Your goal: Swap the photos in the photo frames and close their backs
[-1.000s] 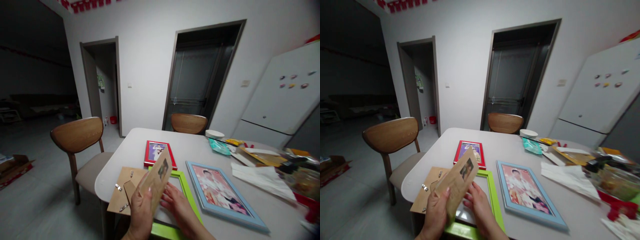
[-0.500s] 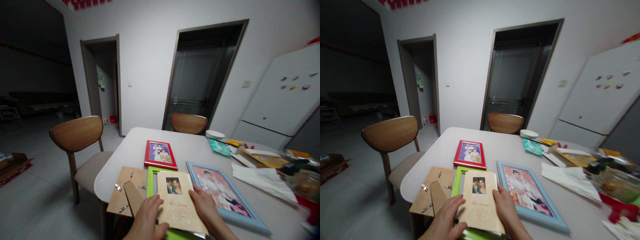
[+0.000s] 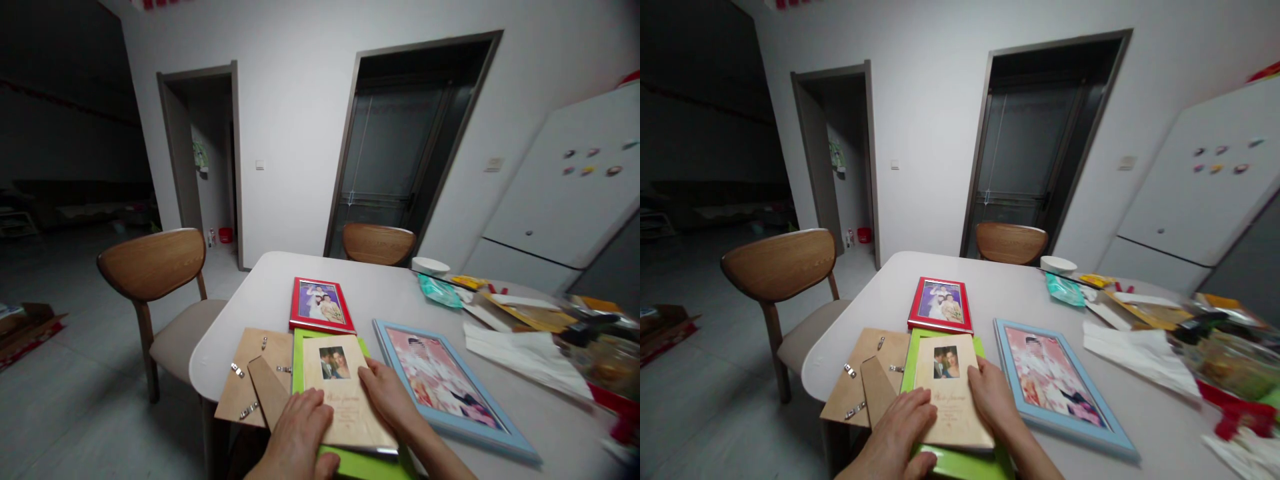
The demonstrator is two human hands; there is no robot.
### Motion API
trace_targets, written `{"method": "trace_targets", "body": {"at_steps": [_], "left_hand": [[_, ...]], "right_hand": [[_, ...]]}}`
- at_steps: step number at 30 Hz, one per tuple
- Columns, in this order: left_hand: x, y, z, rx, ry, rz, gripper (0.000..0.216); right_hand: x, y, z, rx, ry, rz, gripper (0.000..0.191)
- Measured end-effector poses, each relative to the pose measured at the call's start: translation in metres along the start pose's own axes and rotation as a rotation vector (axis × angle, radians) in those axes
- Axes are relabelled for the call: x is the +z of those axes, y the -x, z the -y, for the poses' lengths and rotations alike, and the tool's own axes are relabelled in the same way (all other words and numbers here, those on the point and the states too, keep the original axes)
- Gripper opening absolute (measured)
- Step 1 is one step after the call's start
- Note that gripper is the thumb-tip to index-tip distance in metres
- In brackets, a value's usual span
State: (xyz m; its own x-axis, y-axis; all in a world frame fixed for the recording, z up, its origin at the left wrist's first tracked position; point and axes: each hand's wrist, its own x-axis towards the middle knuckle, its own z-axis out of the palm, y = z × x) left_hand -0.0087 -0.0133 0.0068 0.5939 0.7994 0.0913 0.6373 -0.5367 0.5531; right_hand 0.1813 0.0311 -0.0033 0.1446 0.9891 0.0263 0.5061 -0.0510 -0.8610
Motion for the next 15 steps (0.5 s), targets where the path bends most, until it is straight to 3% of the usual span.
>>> {"method": "trace_targets", "body": {"at_steps": [3, 7, 15], "left_hand": [[0.001, -0.002, 0.001, 0.007, -0.036, -0.019, 0.039], [0.004, -0.005, 0.003, 0.004, -0.070, -0.021, 0.031], [0.002, -0.005, -0.002, 0.022, -0.087, 0.005, 0.030]], "right_hand": [[-0.003, 0.000, 0.001, -0.069, 0.367, -0.075, 0.036], [-0.004, 0.004, 0.000, -0.035, 0.694, -0.090, 0.031], [-0.001, 0.011, -0.005, -0.065, 0.810, -0.121, 0.033]]}}
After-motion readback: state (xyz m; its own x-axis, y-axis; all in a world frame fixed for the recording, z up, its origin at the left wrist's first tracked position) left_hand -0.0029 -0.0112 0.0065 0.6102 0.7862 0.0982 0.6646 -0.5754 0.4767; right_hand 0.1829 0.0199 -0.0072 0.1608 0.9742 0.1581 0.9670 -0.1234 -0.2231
